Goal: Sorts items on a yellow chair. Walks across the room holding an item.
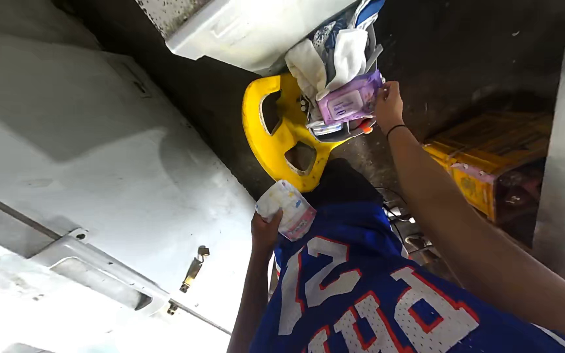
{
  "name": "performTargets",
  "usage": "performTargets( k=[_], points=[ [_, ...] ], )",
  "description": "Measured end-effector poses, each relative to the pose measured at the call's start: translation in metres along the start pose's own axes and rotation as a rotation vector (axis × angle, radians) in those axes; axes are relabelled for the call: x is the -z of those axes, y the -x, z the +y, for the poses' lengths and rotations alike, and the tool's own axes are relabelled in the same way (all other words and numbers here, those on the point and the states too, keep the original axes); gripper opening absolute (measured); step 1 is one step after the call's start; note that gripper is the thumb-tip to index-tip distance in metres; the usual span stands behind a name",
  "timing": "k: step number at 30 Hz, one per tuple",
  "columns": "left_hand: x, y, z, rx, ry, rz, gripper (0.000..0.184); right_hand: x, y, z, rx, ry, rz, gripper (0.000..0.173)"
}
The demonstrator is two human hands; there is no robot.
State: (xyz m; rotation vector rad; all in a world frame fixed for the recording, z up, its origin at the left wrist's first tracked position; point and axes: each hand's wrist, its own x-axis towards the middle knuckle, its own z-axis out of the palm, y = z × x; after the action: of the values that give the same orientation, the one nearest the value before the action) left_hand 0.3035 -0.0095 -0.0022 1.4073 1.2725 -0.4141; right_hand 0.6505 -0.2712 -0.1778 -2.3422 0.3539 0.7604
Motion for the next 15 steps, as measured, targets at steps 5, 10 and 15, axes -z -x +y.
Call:
performTargets(
  k=[5,10,15],
  points=[
    [0.006,0.000,-0.005,0.030,0.053,0.030,0.039,0.006,0.061,-0.010,0.066,0.070,0.127,0.049],
    [-0.001,-0.005,0.001,0.011,0.035,0.028,0.036,-0.042,0.102,-0.015,-0.125,-0.092,-0.122,0.039],
    [0.000,-0.002,0.006,-0.033,0.028,0.021,0.036,-0.097,0.079,-0.053,-0.517,-0.619,0.065,0.056]
  ],
)
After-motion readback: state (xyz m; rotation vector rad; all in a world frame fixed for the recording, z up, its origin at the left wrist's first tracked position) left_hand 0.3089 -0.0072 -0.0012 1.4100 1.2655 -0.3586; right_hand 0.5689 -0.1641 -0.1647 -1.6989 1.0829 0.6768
